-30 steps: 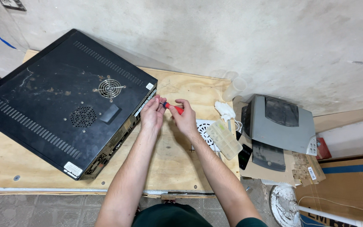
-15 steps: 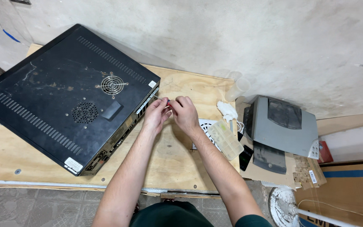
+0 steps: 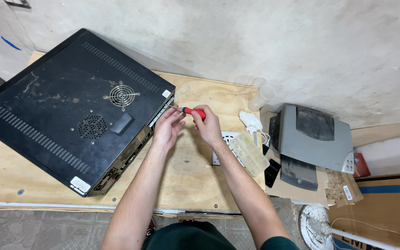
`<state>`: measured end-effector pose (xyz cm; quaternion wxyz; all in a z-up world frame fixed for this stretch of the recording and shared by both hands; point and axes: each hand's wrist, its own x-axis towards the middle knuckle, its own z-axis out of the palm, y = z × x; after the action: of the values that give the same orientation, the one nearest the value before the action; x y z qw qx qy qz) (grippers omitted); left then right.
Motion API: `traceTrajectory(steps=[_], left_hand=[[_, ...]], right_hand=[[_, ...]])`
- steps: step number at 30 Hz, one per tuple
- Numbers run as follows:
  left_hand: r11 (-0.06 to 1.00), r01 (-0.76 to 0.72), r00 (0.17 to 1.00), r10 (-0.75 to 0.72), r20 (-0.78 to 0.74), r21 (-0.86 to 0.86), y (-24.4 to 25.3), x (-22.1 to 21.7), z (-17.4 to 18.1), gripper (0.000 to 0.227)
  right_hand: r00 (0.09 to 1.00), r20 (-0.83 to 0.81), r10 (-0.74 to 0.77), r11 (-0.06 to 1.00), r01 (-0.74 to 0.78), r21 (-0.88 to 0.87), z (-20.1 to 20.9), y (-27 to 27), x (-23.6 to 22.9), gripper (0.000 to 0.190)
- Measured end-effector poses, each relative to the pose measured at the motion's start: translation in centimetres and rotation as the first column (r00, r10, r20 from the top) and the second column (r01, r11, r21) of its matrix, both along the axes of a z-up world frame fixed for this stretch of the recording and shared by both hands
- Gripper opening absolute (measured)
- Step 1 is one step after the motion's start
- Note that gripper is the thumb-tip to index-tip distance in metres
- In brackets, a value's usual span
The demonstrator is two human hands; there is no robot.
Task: The person uses a red-handled screwdriver to remove screws from the back panel of a black computer tower. They unscrew multiple fasteners along the rear edge, place the screws on the table, and briefly reposition the tower before continuing to remove additional screws.
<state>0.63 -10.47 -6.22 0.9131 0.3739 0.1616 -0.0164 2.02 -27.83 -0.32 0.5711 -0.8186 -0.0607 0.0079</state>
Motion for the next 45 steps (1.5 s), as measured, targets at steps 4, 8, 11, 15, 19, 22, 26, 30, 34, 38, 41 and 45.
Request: traceTrajectory(steps=[4, 8, 11, 15, 19, 22, 26, 30, 34, 38, 41, 45], left_hand=[[0.999, 0.012, 0.998, -0.015, -0.055, -0.05, 0.0, -1.5, 1.9, 0.048], [0.997, 0.019, 0.998, -0.023, -0.066, -0.072, -0.3, -1.7, 1.9, 0.038], [0.999, 0.016, 0.998, -0.018, -0.064, -0.033, -0.8, -1.2, 1.3, 0.035], [0.999, -0.031, 0.998, 0.032, -0.045, 0.032, -1.6, 1.2, -1.6, 0.038], [0.994, -0.095, 0.995, 0.096, -0.031, 0.048, -1.9, 2.3, -3.1, 0.025], [0.992, -0.119, 0.991, 0.12, -0.055, 0.03, -1.7, 1.5, -1.8, 0.016], [0.995, -0.091, 0.994, 0.089, -0.063, -0.03, -1.5, -0.6, 1.3, 0.022], [0.987, 0.003, 1.0, 0.0, -0.021, 0.158, -2.1, -0.8, 0.6, 0.038], [0.993, -0.039, 0.999, 0.037, 0.023, 0.109, -2.2, 0.1, -1.1, 0.032], [0.994, -0.105, 0.991, 0.104, 0.085, 0.014, -2.5, -0.6, 0.8, 0.046], [0.995, -0.1, 0.989, 0.101, 0.108, -0.014, -2.5, -0.8, 1.0, 0.053], [0.994, -0.102, 0.995, 0.102, 0.003, 0.037, -2.6, -1.8, 3.9, 0.042]], right_hand=[[0.973, 0.209, 0.092, 0.992, -0.071, -0.105, 0.9, -0.2, -0.5, 0.027], [0.903, 0.367, 0.223, 0.958, -0.133, -0.256, 2.5, 0.1, -1.8, 0.02], [0.879, 0.411, 0.244, 0.948, -0.126, -0.292, 3.4, 0.1, -1.5, 0.024], [0.905, 0.329, 0.268, 0.95, -0.193, -0.245, 3.4, -0.2, -1.5, 0.023], [0.942, 0.271, 0.198, 0.978, -0.169, -0.125, 2.4, -0.8, -2.6, 0.044], [0.993, 0.032, 0.118, 0.99, -0.115, -0.085, 0.8, -0.9, -2.2, 0.044], [0.976, 0.169, 0.136, 0.978, -0.105, -0.182, 0.4, -0.5, -1.8, 0.029], [0.899, 0.338, 0.278, 0.934, -0.171, -0.314, 1.8, -0.6, -3.0, 0.025], [0.881, 0.36, 0.308, 0.924, -0.187, -0.334, 1.4, -1.3, -3.4, 0.025], [0.967, 0.143, 0.21, 0.978, -0.21, -0.02, 1.1, -1.7, -3.1, 0.038], [0.983, 0.008, 0.184, 0.982, -0.185, 0.044, 1.0, -1.8, -2.7, 0.039], [0.955, 0.144, 0.258, 0.955, -0.231, -0.186, -0.1, -2.1, -1.6, 0.034]])
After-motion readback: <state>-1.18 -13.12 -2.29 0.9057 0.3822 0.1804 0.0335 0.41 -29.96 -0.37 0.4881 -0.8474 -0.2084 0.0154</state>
